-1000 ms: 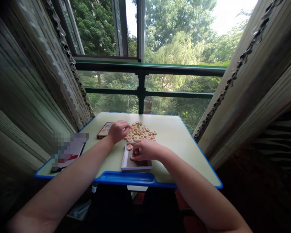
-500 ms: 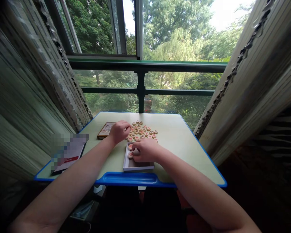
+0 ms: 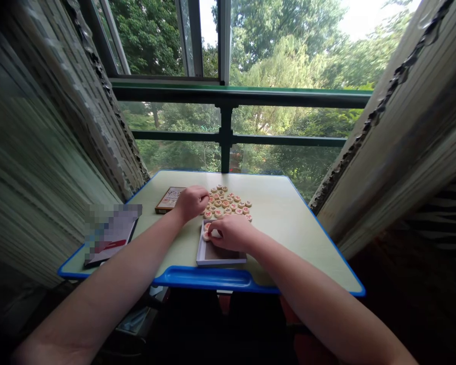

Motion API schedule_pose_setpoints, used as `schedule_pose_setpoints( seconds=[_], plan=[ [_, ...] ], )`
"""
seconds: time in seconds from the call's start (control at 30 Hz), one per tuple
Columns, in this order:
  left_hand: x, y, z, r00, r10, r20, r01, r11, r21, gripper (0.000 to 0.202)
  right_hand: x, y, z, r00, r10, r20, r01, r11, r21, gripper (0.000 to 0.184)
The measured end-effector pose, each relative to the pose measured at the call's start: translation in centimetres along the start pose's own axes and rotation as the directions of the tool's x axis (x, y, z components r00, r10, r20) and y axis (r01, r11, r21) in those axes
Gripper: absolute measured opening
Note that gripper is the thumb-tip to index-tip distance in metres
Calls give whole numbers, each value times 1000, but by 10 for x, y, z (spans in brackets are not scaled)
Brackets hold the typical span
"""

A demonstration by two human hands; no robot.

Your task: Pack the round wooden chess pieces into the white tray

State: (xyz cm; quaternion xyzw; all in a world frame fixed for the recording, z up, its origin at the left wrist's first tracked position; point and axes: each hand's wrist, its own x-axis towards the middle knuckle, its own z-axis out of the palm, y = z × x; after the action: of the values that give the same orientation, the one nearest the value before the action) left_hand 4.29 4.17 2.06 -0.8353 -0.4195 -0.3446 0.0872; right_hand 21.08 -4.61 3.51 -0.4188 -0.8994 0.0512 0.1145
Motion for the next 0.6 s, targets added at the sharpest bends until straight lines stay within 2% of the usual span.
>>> schedule_pose_setpoints(
  seconds=[0.17, 0.37, 0.6],
  plan=[
    [0, 0, -1, 1000, -5, 0, 5, 1000, 16, 23, 0, 0, -3, 999, 39, -5, -39, 998, -46, 26],
    [1, 2, -1, 1000, 8, 27, -9, 1000, 26, 23, 3, 0, 0, 994, 112, 2, -112, 988, -108, 22],
    [1, 3, -1, 999, 7, 32, -8, 1000, 29, 24, 6, 3, 5, 994, 109, -12, -109, 991, -81, 22]
  ],
)
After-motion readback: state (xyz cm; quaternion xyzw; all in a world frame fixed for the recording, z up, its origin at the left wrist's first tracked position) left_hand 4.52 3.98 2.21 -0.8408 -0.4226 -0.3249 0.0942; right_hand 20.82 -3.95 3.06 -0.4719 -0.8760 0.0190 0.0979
